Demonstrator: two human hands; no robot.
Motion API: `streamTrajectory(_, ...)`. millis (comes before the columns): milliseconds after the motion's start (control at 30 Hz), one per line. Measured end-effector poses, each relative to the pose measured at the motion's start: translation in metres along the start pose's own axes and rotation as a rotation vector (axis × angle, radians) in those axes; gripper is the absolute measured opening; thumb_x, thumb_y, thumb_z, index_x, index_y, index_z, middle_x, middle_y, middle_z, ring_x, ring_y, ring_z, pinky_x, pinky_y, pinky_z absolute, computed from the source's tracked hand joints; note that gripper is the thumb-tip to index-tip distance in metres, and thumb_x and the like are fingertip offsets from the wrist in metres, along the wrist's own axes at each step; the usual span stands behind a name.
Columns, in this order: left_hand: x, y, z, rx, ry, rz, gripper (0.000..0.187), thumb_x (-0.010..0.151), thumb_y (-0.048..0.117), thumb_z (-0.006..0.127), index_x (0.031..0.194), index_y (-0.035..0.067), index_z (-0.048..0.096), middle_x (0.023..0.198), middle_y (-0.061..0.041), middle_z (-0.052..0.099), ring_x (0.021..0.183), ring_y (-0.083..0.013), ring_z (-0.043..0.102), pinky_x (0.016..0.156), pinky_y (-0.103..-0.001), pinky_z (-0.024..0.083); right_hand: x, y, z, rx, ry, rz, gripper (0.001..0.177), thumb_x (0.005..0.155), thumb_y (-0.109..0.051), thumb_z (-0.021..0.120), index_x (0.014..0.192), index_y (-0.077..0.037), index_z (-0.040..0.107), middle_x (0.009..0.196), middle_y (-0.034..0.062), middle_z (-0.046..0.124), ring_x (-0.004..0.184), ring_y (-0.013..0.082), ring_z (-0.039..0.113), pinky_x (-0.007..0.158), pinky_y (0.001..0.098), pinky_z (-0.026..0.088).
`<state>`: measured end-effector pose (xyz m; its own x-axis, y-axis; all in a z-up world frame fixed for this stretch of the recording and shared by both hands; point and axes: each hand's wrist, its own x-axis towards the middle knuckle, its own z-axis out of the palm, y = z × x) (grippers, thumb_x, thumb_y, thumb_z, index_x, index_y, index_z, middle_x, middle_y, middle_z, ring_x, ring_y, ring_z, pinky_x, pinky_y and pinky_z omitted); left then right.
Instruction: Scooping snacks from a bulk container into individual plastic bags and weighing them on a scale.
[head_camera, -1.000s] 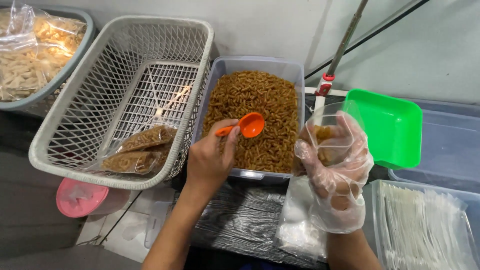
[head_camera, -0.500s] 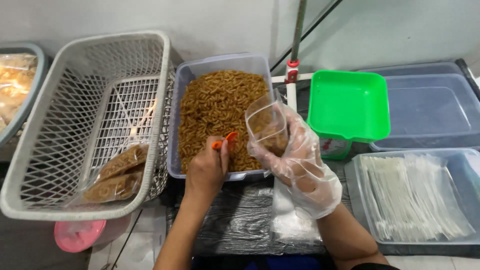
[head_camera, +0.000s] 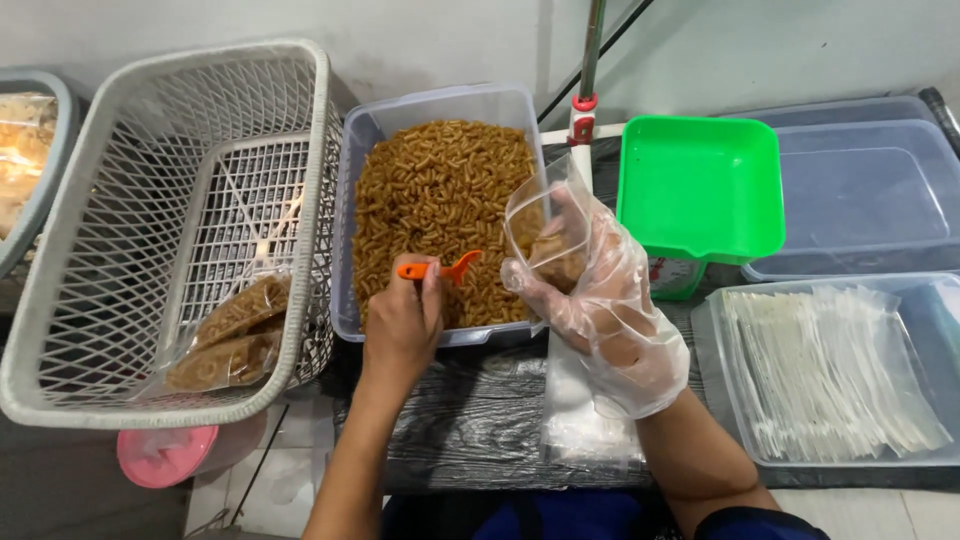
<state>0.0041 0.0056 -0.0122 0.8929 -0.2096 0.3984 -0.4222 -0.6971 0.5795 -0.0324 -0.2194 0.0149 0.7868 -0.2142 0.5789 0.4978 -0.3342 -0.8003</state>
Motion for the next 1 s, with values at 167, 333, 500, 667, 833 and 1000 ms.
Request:
streamTrajectory(167,0.001,0.001,0.0,-0.021,-0.009,-0.035,0.02,0.108,0.026,0.049,0.105,0.01,0.06,0.05,-0.018,0.061,0.043,-0.0375,0.065,0.042,-0.041,0.049,0.004,-0.003,-0.006,0.079,0.021,-0.108,0.079,0.074,-0.02,0.095,0.141,0.0,0.058,0.094,0.0176,0.067,0.083,0.0217,0.069,0.08,0.0368,0.059)
streamTrajectory(333,0.001,0.004,0.006,-0.033,0.059,-0.088,0.02,0.109,0.024,0.048,0.103,0.009,0.059,0.051,-0.018,0.063,0.043,-0.0355,0.065,0.042,-0.038,0.05,0.006,-0.018,-0.013,0.066,0.056,-0.067,0.075,0.075,-0.017,0.094,0.138,0.004,0.059,0.087,0.0156,0.065,0.077,0.0178,0.066,0.076,0.0318,0.058)
streamTrajectory(500,0.0,0.004,0.008,-0.061,0.105,-0.127,0.019,0.108,0.024,0.049,0.104,0.008,0.058,0.053,-0.02,0.064,0.046,-0.0384,0.067,0.043,-0.04,0.051,0.007,-0.013,-0.019,0.06,0.038,-0.042,0.076,0.075,-0.017,0.094,0.139,0.005,0.06,0.089,0.0147,0.061,0.076,0.017,0.065,0.076,0.0308,0.058)
streamTrajectory(667,0.001,-0.001,0.012,-0.07,0.125,-0.162,0.02,0.108,0.026,0.048,0.104,0.008,0.057,0.059,-0.02,0.068,0.052,-0.0391,0.07,0.046,-0.041,0.053,0.01,-0.011,-0.017,0.246,-0.064,-0.135,0.073,0.087,-0.009,0.083,0.151,-0.01,0.049,0.08,0.0097,0.058,0.05,0.0127,0.06,0.049,0.0236,0.053)
streamTrajectory(833,0.005,0.002,0.01,-0.134,0.151,-0.214,0.02,0.108,0.025,0.048,0.104,0.008,0.057,0.063,-0.019,0.072,0.053,-0.0353,0.071,0.048,-0.038,0.055,0.005,-0.023,-0.021,0.037,-0.064,-0.109,0.07,0.09,-0.014,0.082,0.151,-0.008,0.05,0.077,0.0047,0.053,0.058,0.0115,0.052,0.06,0.0247,0.049)
streamTrajectory(1000,0.008,0.009,0.001,-0.14,0.174,-0.24,0.022,0.105,0.026,0.051,0.106,0.007,0.062,0.071,-0.001,0.073,0.059,-0.0196,0.073,0.048,-0.035,0.051,0.001,-0.03,-0.022,-0.161,-0.061,-0.096,0.067,0.092,-0.019,0.081,0.15,-0.006,0.051,0.073,-0.0002,0.048,0.066,0.0103,0.045,0.072,0.0258,0.046)
